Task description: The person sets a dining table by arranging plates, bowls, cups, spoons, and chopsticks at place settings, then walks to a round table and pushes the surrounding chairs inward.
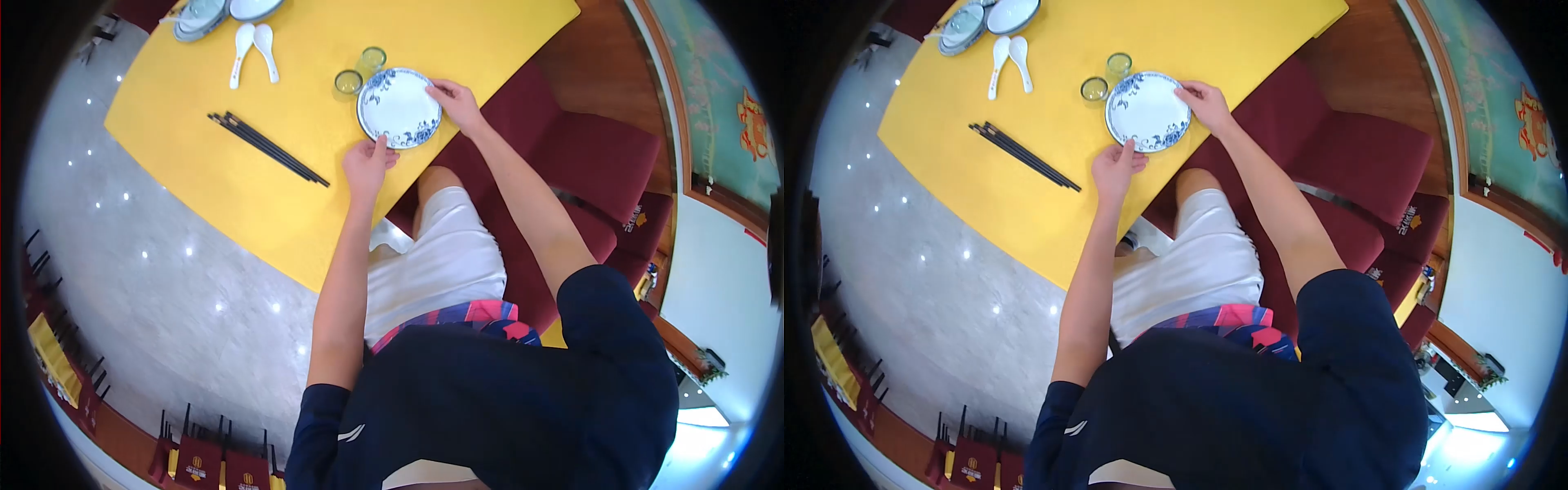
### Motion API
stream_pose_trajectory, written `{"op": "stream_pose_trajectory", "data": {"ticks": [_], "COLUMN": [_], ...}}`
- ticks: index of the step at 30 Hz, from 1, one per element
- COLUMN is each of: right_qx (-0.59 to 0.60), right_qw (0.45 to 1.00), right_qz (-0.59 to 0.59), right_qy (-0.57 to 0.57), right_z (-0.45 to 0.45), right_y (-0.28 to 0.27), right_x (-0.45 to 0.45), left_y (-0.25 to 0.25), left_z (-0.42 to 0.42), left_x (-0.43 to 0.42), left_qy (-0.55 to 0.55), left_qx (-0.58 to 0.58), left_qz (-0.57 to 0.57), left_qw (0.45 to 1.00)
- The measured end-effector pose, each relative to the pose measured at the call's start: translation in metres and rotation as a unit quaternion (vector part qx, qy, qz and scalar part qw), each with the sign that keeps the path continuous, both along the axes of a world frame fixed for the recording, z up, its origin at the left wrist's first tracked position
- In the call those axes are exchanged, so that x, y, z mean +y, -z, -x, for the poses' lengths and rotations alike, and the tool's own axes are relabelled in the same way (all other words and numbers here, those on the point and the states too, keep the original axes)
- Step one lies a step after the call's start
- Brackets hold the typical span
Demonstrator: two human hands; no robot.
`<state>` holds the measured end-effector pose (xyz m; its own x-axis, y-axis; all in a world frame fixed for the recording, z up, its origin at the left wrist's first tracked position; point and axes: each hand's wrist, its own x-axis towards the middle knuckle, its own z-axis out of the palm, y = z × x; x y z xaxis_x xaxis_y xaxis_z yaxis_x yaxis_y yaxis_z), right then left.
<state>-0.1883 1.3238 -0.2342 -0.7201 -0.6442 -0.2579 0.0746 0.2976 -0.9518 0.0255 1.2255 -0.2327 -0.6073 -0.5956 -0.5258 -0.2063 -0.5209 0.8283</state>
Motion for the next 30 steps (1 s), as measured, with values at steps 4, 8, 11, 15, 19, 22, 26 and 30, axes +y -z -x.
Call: {"op": "stream_pose_trajectory", "data": {"ticks": [4, 8, 11, 15, 19, 22, 26, 30], "right_qx": [0.045, 0.084, 0.168, 0.191, 0.161, 0.095, 0.050, 0.127], "right_qw": [0.998, 0.996, 0.985, 0.980, 0.984, 0.995, 0.996, 0.974], "right_qz": [-0.042, -0.014, -0.018, -0.013, -0.016, -0.001, -0.053, -0.046], "right_qy": [-0.019, -0.011, -0.021, -0.048, -0.077, -0.019, 0.058, 0.179], "right_z": [0.007, 0.014, 0.010, 0.014, 0.023, 0.030, 0.084, 0.192], "right_y": [0.001, 0.023, -0.008, -0.017, -0.028, -0.040, -0.040, -0.016], "right_x": [0.004, 0.006, 0.003, 0.007, 0.020, 0.045, 0.092, 0.098], "left_y": [-0.021, -0.040, -0.041, -0.050, -0.060, -0.087, -0.087, -0.059], "left_z": [0.007, 0.018, 0.033, 0.036, 0.038, 0.057, 0.128, 0.272], "left_x": [0.000, 0.007, 0.011, 0.013, 0.014, 0.031, 0.051, 0.052], "left_qy": [0.083, 0.106, 0.121, 0.100, 0.094, 0.085, 0.144, 0.164], "left_qx": [-0.132, -0.217, -0.289, -0.361, -0.369, -0.376, -0.316, -0.239], "left_qz": [0.116, 0.167, 0.228, 0.116, 0.106, 0.139, 0.185, 0.272], "left_qw": [0.981, 0.956, 0.922, 0.920, 0.919, 0.912, 0.919, 0.918]}}
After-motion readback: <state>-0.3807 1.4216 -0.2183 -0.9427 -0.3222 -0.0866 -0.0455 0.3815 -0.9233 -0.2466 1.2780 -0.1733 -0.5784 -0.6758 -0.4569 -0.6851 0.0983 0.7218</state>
